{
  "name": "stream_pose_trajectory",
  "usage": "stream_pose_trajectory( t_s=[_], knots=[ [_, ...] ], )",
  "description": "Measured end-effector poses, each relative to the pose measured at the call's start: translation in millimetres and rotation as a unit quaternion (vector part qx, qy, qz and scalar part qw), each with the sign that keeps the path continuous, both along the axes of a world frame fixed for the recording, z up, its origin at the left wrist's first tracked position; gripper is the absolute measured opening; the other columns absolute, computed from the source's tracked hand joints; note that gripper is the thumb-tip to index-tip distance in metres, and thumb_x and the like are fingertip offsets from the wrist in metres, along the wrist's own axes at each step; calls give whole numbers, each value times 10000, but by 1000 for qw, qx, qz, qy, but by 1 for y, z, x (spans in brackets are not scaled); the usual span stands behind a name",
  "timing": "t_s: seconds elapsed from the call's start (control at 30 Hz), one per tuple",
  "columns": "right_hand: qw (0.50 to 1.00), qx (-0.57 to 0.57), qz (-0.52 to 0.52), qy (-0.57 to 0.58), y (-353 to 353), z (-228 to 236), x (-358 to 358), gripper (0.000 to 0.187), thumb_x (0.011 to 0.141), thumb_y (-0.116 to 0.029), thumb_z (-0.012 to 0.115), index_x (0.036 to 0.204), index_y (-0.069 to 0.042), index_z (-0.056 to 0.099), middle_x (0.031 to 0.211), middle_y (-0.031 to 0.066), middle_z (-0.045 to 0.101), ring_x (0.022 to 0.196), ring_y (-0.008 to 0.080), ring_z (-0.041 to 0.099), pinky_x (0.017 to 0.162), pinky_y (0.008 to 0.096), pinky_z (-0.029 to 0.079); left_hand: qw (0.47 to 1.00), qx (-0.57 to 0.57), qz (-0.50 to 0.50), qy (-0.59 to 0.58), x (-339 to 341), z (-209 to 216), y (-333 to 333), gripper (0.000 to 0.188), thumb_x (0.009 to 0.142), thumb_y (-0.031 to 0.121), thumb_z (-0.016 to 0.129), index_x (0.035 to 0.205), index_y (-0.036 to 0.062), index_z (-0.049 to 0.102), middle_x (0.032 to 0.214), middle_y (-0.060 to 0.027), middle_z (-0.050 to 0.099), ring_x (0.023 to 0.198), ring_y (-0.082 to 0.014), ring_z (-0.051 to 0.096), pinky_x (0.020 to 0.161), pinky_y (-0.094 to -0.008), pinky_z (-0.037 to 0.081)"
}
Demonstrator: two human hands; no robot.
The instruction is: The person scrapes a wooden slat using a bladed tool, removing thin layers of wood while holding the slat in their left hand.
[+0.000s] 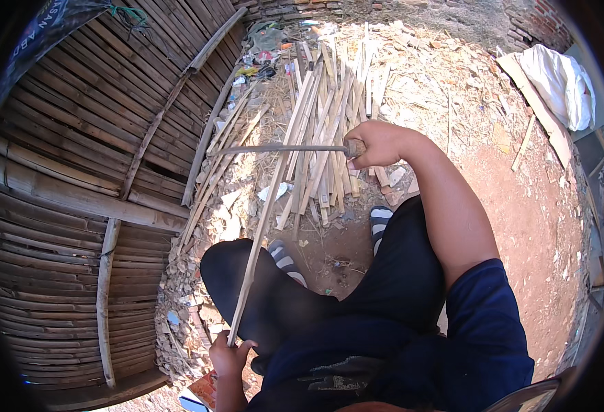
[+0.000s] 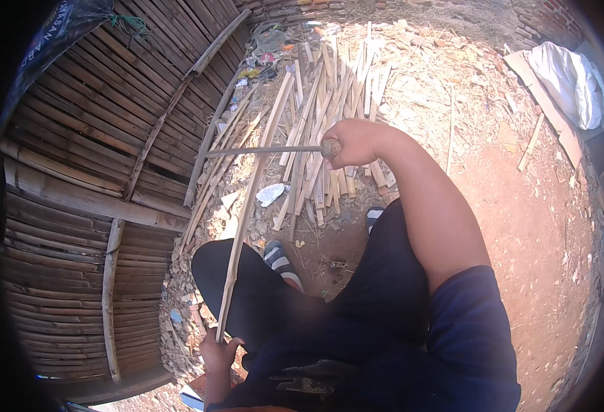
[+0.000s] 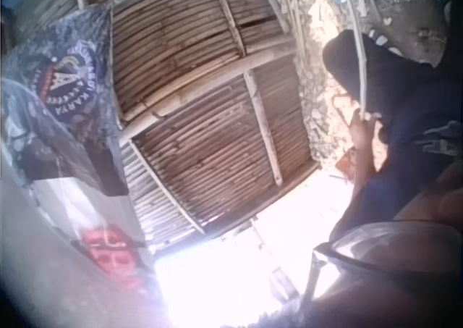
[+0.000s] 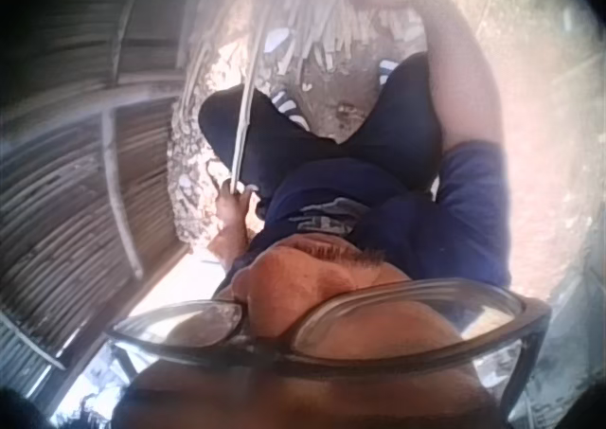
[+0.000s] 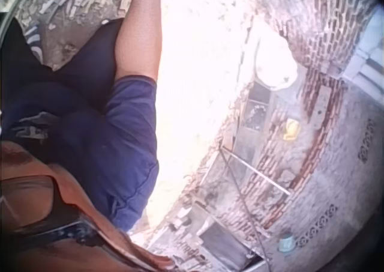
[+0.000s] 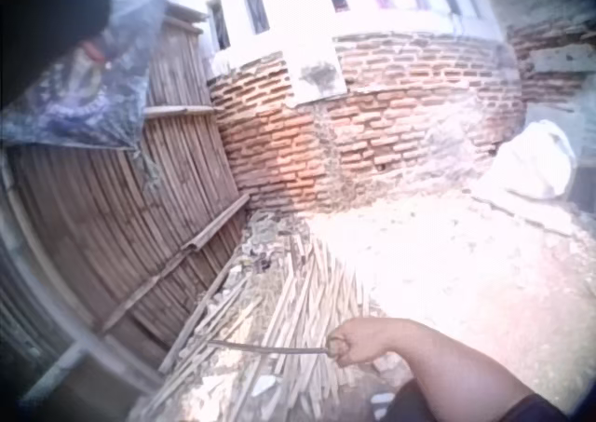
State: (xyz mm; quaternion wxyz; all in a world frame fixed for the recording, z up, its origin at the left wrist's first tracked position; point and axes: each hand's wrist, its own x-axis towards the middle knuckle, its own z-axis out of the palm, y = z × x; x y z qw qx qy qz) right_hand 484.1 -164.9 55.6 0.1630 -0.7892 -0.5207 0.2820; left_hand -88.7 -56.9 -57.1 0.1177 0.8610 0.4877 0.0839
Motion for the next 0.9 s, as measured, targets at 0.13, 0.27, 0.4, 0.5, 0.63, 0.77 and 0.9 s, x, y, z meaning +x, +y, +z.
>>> stream_pose_trajectory(
  t_s=[0.13, 0.27, 0.4, 0.5, 0.63, 0.77, 0.9],
  knots=[
    [983, 93, -154, -48, -9, -23, 25, 466, 804, -348, 777, 1150, -44, 708, 1026, 207, 716, 989, 364, 679, 874, 442, 525, 999, 5, -31, 15, 1, 0, 6, 700, 528, 562, 946, 850, 19, 644, 587, -122, 603, 542, -337, 641, 520, -420, 507],
    [997, 42, 12, -65, 4, -6, -25, 462, 808, -335, 767, 1189, -83, 698, 1061, 205, 714, 1062, 371, 673, 927, 453, 533, 999, -34, -22, -13, -3, -6, 11, 692, 500, 524, 973, 827, 20, 629, 569, -101, 597, 522, -309, 635, 513, -396, 507],
    [974, 83, 162, -132, 12, -14, -73, 311, 789, -297, 772, 1029, -109, 711, 865, 180, 708, 880, 399, 685, 769, 500, 523, 999, -42, -21, 1, 0, -1, 12, 688, 494, 518, 980, 821, 25, 627, 566, -96, 597, 516, -305, 632, 514, -391, 511],
    [977, 80, 151, -129, 15, -6, -62, 313, 790, -304, 773, 1031, -113, 714, 864, 174, 710, 878, 394, 687, 767, 494, 525, 998, -55, -5, -15, -3, -2, 10, 688, 493, 527, 976, 815, 29, 628, 571, -103, 596, 518, -314, 629, 520, -397, 513],
    [995, 59, -44, -65, 14, -14, 2, 415, 815, -321, 761, 1152, -84, 707, 998, 198, 719, 980, 377, 690, 865, 477, 532, 1000, -8, -27, -9, -3, -4, 10, 710, 487, 568, 956, 813, 31, 626, 566, -107, 589, 522, -323, 628, 514, -409, 504],
    [982, 129, -104, -89, 15, -25, 5, 419, 830, -327, 752, 1146, -57, 697, 986, 217, 716, 991, 387, 684, 873, 479, 531, 999, -42, -3, 5, -2, -2, 10, 726, 482, 582, 950, 813, 24, 623, 573, -113, 584, 517, -324, 609, 510, -407, 495],
    [989, 75, 58, -110, 17, -15, -46, 372, 802, -339, 773, 1070, -91, 700, 911, 187, 708, 920, 392, 683, 805, 486, 532, 999, -28, -17, -4, -2, -4, 10, 723, 484, 582, 951, 814, 26, 626, 564, -105, 579, 505, -313, 602, 506, -401, 491]
  ],
)
